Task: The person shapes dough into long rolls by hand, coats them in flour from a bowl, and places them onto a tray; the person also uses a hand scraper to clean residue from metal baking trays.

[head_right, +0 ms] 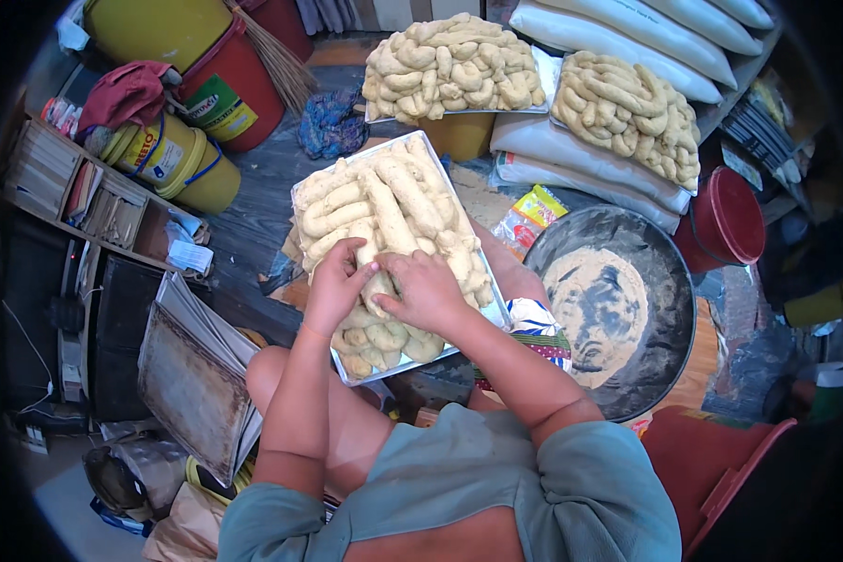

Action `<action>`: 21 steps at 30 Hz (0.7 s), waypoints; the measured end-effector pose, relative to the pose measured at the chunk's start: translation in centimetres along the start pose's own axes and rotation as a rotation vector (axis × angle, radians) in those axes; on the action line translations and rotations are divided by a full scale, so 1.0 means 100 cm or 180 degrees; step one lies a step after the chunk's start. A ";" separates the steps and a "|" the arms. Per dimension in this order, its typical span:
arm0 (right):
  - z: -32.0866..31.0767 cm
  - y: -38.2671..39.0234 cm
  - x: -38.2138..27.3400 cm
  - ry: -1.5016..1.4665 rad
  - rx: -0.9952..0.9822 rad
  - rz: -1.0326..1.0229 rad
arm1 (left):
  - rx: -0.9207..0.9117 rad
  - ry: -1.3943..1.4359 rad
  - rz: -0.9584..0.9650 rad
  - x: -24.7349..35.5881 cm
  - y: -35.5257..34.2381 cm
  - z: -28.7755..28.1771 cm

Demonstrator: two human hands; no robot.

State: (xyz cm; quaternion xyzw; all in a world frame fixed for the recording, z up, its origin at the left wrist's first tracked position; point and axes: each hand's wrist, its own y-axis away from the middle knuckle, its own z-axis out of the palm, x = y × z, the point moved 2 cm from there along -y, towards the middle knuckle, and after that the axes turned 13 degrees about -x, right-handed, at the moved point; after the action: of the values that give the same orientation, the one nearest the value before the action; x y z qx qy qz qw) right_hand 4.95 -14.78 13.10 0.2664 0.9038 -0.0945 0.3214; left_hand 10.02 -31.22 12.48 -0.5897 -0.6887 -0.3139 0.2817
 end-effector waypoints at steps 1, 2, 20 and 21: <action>-0.003 0.001 -0.005 0.0037 -0.0103 0.0098 | 0.0097 0.0504 -0.0077 -0.005 -0.001 0.004; -0.003 0.005 -0.008 0.0061 -0.0096 0.0082 | 0.0193 0.1007 -0.0150 -0.009 -0.001 0.007; 0.010 0.052 -0.003 0.0520 0.0208 -0.0180 | 0.0781 -0.0212 0.0534 0.008 0.002 0.037; 0.007 0.055 -0.001 0.0591 0.0302 -0.0188 | 0.0522 -0.0175 0.0799 0.007 0.000 0.039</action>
State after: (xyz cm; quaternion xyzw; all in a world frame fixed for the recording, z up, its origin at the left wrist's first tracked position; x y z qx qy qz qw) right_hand 8.44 -10.43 12.62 0.2622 0.9316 -0.1216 0.2204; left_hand 9.85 -27.78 10.46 -0.6546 -0.6403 -0.2027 0.3470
